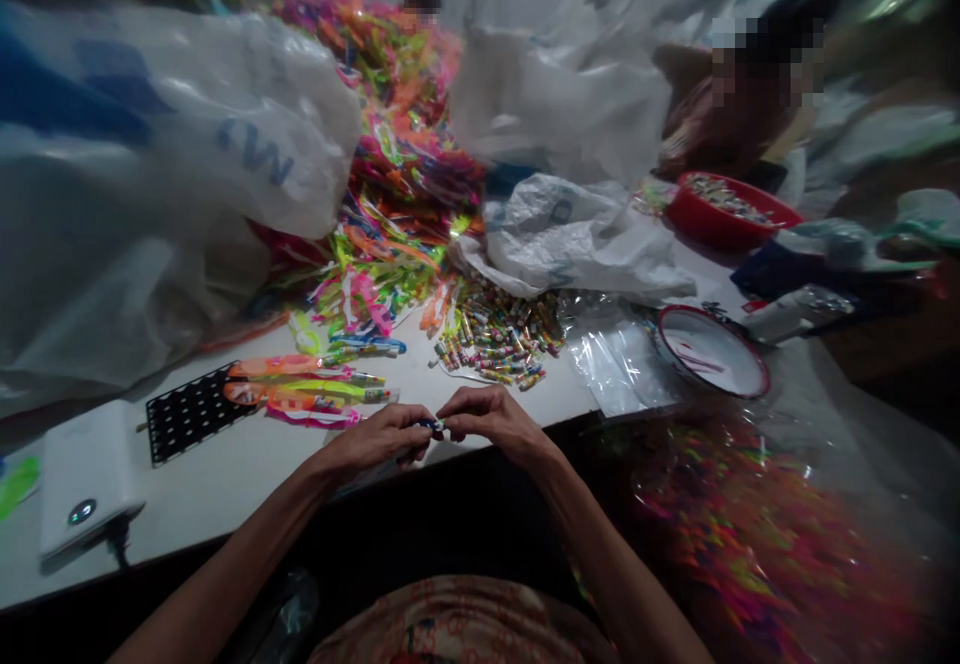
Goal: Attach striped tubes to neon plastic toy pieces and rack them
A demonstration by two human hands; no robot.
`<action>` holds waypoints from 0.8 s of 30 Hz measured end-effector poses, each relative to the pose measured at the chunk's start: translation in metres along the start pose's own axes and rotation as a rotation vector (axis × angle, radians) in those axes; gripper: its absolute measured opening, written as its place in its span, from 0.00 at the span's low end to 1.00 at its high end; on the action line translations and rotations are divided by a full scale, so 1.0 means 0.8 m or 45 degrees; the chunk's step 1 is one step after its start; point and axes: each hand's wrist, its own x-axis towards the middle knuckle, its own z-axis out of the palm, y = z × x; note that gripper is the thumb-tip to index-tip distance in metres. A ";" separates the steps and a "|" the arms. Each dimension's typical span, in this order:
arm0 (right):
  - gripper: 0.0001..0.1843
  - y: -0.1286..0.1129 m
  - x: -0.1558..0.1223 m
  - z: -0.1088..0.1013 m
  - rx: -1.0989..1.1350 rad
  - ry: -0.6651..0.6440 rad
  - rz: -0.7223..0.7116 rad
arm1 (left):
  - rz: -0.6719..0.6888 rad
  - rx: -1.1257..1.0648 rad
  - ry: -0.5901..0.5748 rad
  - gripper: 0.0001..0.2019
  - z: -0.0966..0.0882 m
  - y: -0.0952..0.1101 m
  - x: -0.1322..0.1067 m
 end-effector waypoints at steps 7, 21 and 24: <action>0.07 0.001 0.000 0.011 -0.162 0.063 -0.015 | -0.059 0.171 -0.055 0.19 0.005 -0.005 -0.002; 0.10 0.022 0.012 0.024 0.305 0.044 0.014 | -0.004 0.066 -0.121 0.21 -0.020 -0.002 -0.015; 0.09 0.024 0.016 0.022 0.328 0.043 0.022 | 0.057 0.007 -0.092 0.22 -0.021 -0.006 -0.015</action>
